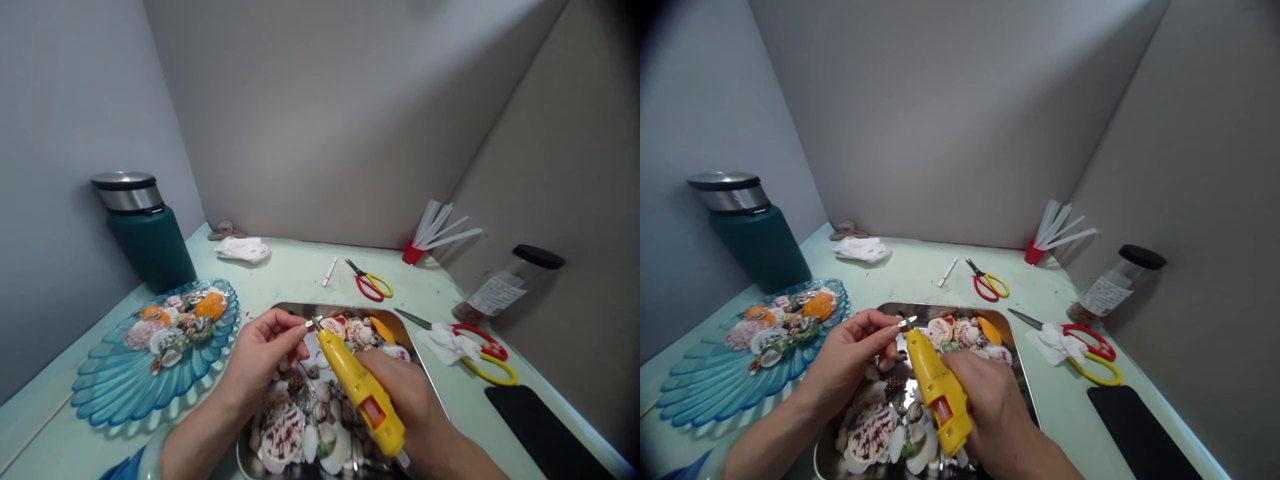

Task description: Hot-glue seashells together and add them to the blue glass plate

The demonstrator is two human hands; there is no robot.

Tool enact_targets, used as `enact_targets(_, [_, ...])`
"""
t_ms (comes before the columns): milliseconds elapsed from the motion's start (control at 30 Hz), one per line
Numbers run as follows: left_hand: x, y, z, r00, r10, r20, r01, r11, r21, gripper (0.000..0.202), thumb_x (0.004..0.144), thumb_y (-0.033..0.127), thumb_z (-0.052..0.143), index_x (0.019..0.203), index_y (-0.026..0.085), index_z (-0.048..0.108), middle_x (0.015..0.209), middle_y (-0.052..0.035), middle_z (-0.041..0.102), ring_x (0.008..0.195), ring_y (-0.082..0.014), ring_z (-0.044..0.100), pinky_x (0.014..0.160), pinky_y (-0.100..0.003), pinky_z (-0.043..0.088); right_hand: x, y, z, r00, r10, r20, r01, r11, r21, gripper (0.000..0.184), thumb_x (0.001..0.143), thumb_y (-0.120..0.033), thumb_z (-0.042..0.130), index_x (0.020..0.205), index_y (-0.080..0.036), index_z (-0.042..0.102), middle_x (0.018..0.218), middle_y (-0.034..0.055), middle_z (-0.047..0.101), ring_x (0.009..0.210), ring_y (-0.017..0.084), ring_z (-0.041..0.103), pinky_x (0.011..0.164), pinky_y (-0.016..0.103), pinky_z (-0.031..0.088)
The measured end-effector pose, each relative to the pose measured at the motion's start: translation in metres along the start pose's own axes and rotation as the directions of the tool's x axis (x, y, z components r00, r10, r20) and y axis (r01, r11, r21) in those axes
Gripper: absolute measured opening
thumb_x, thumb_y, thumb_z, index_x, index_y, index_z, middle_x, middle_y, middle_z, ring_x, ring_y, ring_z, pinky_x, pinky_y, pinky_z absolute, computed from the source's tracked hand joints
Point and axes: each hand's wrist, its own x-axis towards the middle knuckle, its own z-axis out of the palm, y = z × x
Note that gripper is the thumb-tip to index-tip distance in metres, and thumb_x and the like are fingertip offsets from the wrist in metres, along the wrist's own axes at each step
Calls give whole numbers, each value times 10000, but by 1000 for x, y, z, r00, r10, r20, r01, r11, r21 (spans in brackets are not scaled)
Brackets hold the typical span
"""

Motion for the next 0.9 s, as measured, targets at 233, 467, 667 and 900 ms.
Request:
enact_targets(233, [-1, 2, 0, 1000, 3, 4, -3, 1000, 12, 123, 767, 259, 645, 787, 147, 599, 509, 29, 614, 432, -59, 474, 455, -176, 366, -1, 2, 0, 1000, 21, -11, -20, 1000, 20, 106, 828, -237, 527, 926, -203, 507, 779, 43, 610, 647, 179, 570, 554, 272, 394])
enact_targets(467, [-1, 2, -1, 1000, -7, -3, 7, 1000, -5, 118, 757, 252, 655, 776, 151, 597, 509, 27, 620, 426, -55, 477, 448, -168, 368, -6, 6, -1, 996, 86, -25, -84, 995, 45, 170, 809, -227, 551, 977, -204, 540, 777, 27, 610, 639, 172, 557, 564, 275, 397])
enact_targets(667, [-4, 1, 2, 999, 4, 49, -4, 1000, 3, 115, 751, 247, 664, 777, 143, 621, 518, 12, 627, 462, -66, 498, 452, -163, 383, 6, -5, -2, 882, 453, -128, -388, 854, 348, 147, 822, -276, 595, 957, -217, 584, 849, 24, 635, 724, 178, 581, 655, 292, 443])
enact_targets(900, [-16, 1, 15, 992, -56, 110, 64, 995, -74, 111, 756, 254, 664, 770, 157, 613, 475, 51, 547, 437, -51, 455, 439, -152, 363, 39, -40, 5, 745, 664, -60, -372, 489, 789, 291, 720, -266, 707, 984, -209, 598, 811, -6, 627, 662, 126, 554, 586, 234, 459])
